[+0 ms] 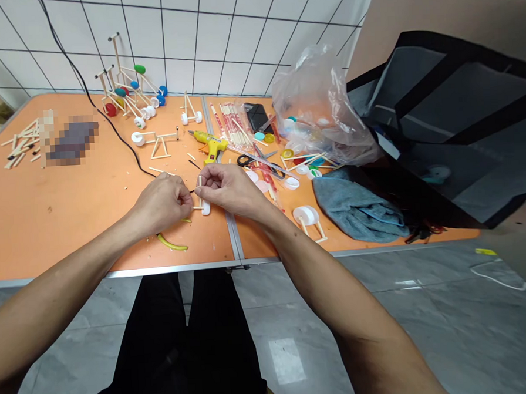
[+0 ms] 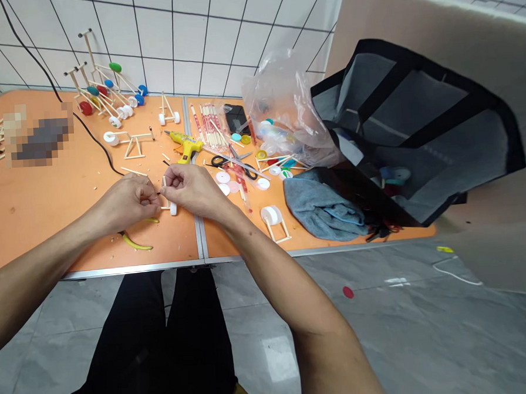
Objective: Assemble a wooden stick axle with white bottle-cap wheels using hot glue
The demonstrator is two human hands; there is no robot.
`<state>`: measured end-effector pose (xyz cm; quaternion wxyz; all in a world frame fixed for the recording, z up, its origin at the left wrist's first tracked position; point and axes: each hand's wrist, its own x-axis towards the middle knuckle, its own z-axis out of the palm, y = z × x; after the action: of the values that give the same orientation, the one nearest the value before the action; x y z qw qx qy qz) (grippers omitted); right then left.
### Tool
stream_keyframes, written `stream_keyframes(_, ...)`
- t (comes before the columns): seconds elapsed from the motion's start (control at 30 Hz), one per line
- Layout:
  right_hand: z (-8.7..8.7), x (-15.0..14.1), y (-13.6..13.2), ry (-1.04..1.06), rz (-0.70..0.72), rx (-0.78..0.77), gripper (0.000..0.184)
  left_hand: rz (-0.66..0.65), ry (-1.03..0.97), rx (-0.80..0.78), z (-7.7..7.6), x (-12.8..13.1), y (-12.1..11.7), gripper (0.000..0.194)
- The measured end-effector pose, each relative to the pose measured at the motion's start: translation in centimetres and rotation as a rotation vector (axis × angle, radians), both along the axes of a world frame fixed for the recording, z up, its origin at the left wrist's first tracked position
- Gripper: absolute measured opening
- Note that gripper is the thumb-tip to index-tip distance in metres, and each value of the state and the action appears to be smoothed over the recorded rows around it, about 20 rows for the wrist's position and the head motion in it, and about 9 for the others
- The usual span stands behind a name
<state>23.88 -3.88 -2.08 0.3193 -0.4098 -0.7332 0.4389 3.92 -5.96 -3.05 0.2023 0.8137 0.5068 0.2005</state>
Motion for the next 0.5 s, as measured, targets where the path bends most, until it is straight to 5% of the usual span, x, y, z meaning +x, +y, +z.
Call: stream_keyframes(0.5, 0.01, -0.03, 0.02, 0.008, -0.001, 0.010, 0.009, -0.008, 0.025, -0.013, 0.38, 0.14, -0.09, 0.025)
